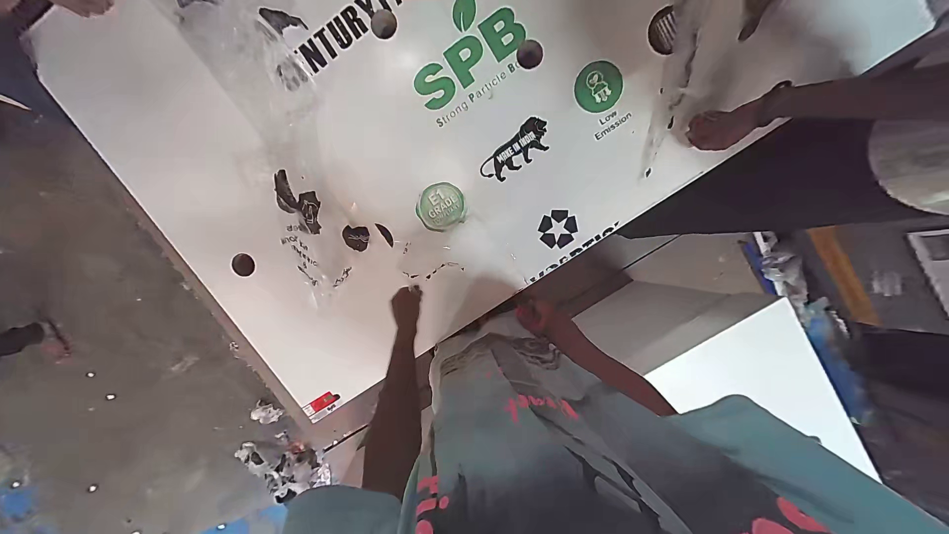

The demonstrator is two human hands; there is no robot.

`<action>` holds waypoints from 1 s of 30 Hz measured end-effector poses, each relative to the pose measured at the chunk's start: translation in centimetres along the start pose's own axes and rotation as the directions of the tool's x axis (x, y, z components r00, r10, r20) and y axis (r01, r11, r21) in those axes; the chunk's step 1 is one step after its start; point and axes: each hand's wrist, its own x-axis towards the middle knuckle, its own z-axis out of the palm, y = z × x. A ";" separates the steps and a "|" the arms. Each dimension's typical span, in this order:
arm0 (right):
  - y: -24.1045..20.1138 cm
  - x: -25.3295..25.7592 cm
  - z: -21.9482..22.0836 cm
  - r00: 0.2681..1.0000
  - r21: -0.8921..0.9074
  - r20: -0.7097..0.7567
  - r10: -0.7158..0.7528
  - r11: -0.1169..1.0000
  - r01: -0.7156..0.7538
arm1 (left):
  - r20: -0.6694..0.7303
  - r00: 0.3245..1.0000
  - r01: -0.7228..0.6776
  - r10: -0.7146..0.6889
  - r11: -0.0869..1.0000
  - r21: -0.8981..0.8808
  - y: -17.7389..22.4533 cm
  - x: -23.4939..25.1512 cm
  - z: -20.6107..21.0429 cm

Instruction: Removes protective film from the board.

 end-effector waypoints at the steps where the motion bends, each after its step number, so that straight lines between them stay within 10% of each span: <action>1: -0.2 0.0 -0.9 1.000 0.014 -0.006 0.012 1.000 -0.012 | 0.131 0.990 -0.054 0.047 0.997 0.048 0.3 -0.6 2.8; 4: 0.0 -0.1 -3.6 0.999 -0.030 -0.030 0.018 0.999 -0.019 | 0.381 0.916 -0.201 0.125 0.966 0.165 1.2 -2.2 11.2; 10: -0.5 1.6 -9.6 0.986 -0.285 -0.097 -0.135 0.953 0.102 | 0.392 0.901 -0.357 0.185 0.828 0.431 2.2 -3.2 19.5; 18: -8.7 2.6 -14.6 0.986 -0.609 0.033 -0.161 0.780 0.148 | 0.584 0.748 -0.663 0.316 0.395 0.636 1.7 -1.1 20.2; 30: -14.3 6.3 -23.7 0.984 -0.516 -0.055 -0.168 0.849 0.116 | 0.593 0.778 -0.626 0.208 0.331 0.706 3.3 -1.0 20.9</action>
